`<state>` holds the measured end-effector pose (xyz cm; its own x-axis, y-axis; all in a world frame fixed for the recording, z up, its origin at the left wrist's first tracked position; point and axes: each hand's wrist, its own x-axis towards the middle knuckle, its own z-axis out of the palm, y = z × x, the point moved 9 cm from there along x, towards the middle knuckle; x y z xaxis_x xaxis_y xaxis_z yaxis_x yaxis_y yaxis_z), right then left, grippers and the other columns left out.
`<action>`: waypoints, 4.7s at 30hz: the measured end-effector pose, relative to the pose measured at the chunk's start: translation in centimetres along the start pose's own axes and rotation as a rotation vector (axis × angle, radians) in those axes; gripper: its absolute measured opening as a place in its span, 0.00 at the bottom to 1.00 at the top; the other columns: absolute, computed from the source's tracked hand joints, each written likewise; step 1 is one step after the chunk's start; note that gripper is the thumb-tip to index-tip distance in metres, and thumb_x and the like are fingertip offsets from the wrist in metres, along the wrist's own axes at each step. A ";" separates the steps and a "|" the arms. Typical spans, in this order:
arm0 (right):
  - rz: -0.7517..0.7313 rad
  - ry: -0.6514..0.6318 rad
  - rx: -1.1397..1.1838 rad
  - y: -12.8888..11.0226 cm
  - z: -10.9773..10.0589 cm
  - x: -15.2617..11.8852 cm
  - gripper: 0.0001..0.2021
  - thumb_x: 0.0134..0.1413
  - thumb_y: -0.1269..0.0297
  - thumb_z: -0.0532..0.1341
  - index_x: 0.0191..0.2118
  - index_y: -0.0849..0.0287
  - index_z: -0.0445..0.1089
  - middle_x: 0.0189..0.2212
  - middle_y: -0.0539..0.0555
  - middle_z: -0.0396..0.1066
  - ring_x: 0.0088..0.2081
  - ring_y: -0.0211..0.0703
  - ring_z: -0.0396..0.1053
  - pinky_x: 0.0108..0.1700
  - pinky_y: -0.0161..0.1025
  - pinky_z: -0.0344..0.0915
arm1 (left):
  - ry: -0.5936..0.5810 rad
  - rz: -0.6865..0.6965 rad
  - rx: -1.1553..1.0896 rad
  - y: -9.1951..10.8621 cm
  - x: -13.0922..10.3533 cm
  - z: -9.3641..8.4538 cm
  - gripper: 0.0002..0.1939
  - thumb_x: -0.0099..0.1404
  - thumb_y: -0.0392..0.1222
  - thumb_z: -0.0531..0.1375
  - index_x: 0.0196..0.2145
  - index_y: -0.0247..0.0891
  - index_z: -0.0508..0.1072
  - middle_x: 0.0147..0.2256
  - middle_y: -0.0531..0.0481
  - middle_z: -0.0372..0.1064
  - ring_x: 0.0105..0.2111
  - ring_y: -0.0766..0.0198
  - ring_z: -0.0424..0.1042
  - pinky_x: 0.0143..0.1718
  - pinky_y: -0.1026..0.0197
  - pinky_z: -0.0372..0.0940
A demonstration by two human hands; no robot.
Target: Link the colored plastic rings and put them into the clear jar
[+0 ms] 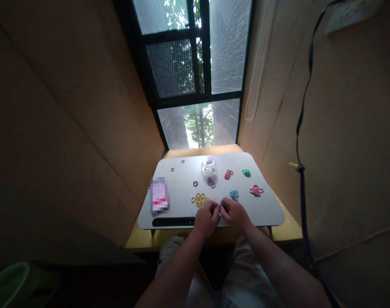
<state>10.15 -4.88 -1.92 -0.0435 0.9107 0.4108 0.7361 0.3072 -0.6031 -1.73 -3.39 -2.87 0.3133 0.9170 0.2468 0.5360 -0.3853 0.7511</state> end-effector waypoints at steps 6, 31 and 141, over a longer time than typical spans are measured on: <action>0.006 -0.014 0.003 0.0 0.1 0.0 0.07 0.54 0.66 0.55 0.26 0.56 0.59 0.21 0.46 0.61 0.24 0.36 0.59 0.28 0.34 0.51 | -0.001 0.010 -0.005 0.1 0.0 0.0 0.09 0.66 0.43 0.52 0.32 0.39 0.69 0.27 0.52 0.68 0.29 0.65 0.65 0.31 0.63 0.55; -0.001 -0.008 0.008 0.6 0.7 0.1 0.06 0.54 0.67 0.54 0.27 0.56 0.58 0.22 0.46 0.62 0.25 0.36 0.60 0.29 0.34 0.51 | 0.040 -0.013 -0.079 -0.7 0.3 -0.1 0.08 0.64 0.43 0.54 0.35 0.39 0.72 0.32 0.51 0.71 0.33 0.63 0.68 0.37 0.61 0.59; 0.012 -0.010 -0.053 0.7 0.7 0.2 0.08 0.50 0.68 0.53 0.24 0.56 0.53 0.20 0.46 0.59 0.24 0.37 0.57 0.28 0.34 0.48 | -0.043 0.067 -0.119 1.1 0.0 -0.2 0.14 0.66 0.38 0.51 0.45 0.44 0.74 0.38 0.51 0.75 0.38 0.62 0.71 0.42 0.60 0.62</action>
<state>10.21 -4.28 -2.72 -0.0413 0.9171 0.3965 0.7712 0.2815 -0.5710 -1.35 -3.78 -1.95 0.3797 0.8835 0.2744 0.4167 -0.4281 0.8019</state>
